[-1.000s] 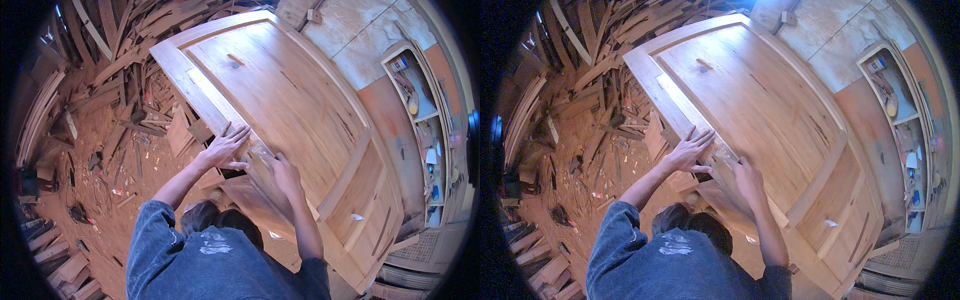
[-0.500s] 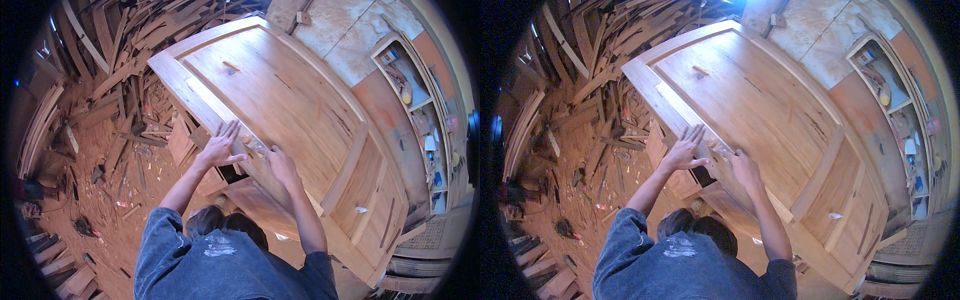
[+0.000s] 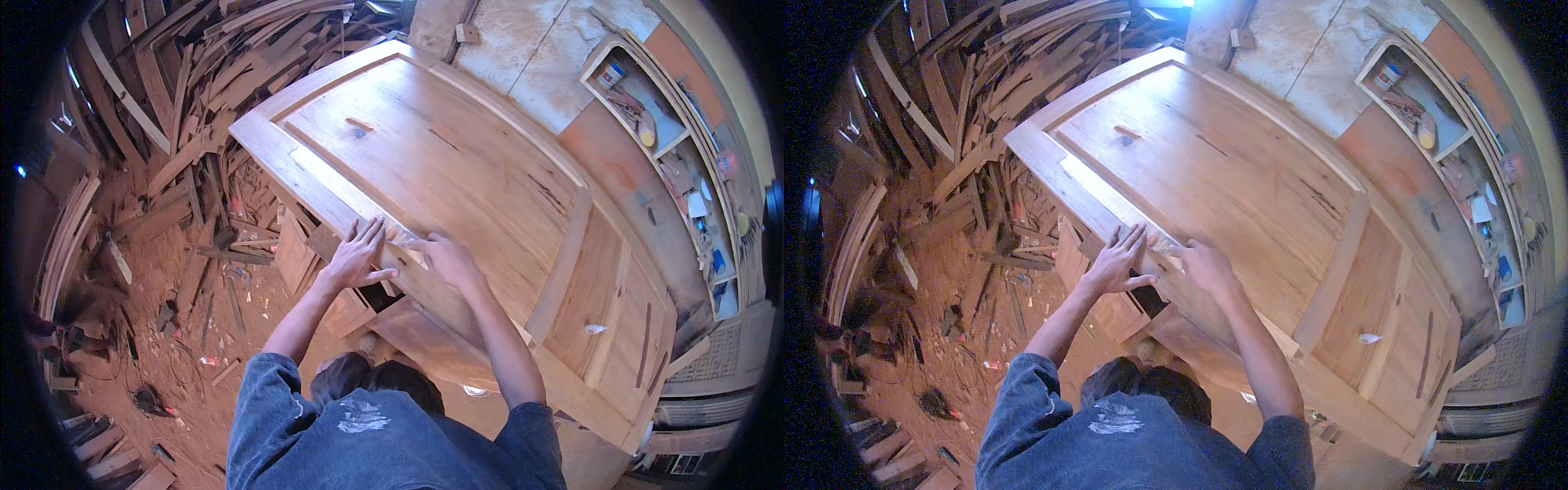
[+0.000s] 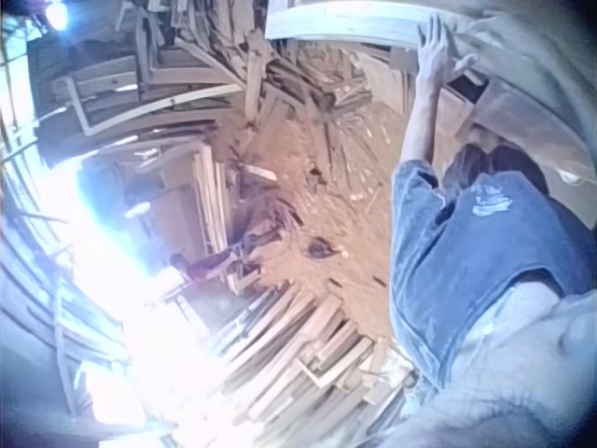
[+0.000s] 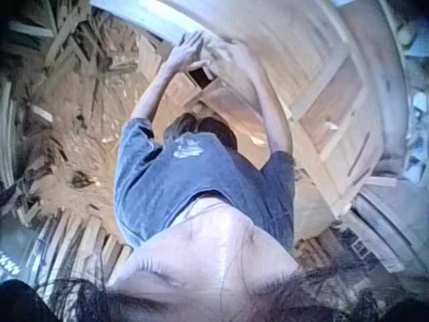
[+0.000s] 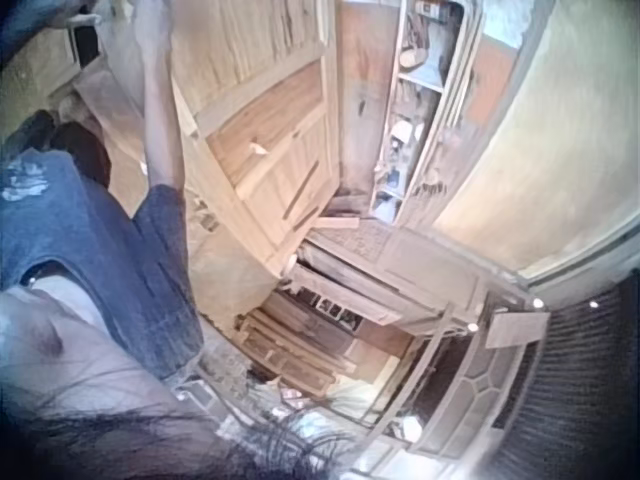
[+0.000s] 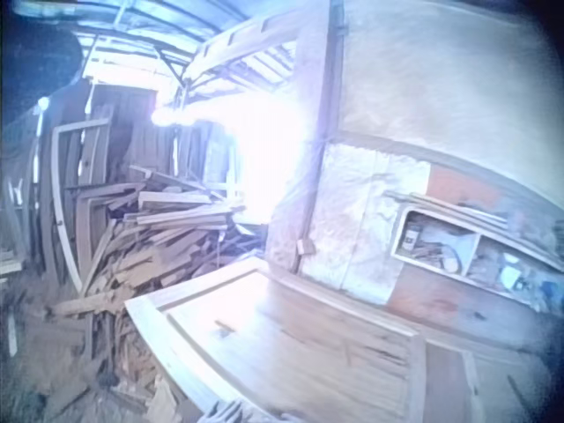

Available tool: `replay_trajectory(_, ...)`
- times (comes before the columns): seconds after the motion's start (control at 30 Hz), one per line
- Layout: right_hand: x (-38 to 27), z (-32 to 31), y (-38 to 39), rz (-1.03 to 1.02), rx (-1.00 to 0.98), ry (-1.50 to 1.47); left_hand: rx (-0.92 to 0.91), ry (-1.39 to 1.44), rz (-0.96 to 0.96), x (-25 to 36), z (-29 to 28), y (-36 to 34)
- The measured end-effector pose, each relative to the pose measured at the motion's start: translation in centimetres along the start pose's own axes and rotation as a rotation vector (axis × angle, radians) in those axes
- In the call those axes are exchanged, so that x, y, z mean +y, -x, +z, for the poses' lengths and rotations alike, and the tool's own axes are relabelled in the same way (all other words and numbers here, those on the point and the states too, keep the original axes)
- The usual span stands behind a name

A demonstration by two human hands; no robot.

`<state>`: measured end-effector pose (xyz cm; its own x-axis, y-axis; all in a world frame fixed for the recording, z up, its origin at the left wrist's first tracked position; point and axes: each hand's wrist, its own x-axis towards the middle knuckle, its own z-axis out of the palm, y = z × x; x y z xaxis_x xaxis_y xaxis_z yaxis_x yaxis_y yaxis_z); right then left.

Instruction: The person applies wood filler to gaps in a wooden door frame, smooths it with a putty knife and fingers, and sands the area with a sanding disc.

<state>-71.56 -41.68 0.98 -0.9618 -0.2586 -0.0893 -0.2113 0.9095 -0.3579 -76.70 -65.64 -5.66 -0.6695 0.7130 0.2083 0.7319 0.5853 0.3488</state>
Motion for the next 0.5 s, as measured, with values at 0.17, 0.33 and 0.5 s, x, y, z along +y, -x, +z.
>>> replay_trajectory(0.17,-0.4,1.8,-0.2,0.02,0.066,-0.053,-0.012,0.014,-0.013,0.0,0.2,0.0)
replay_trajectory(0.33,-0.7,2.8,0.6,0.06,0.133,-0.186,0.062,0.229,-0.072,-0.8,0.0,0.0)
replay_trajectory(0.5,1.9,3.0,3.7,0.06,0.302,-0.291,0.553,0.572,-0.124,0.6,-1.0,1.3)
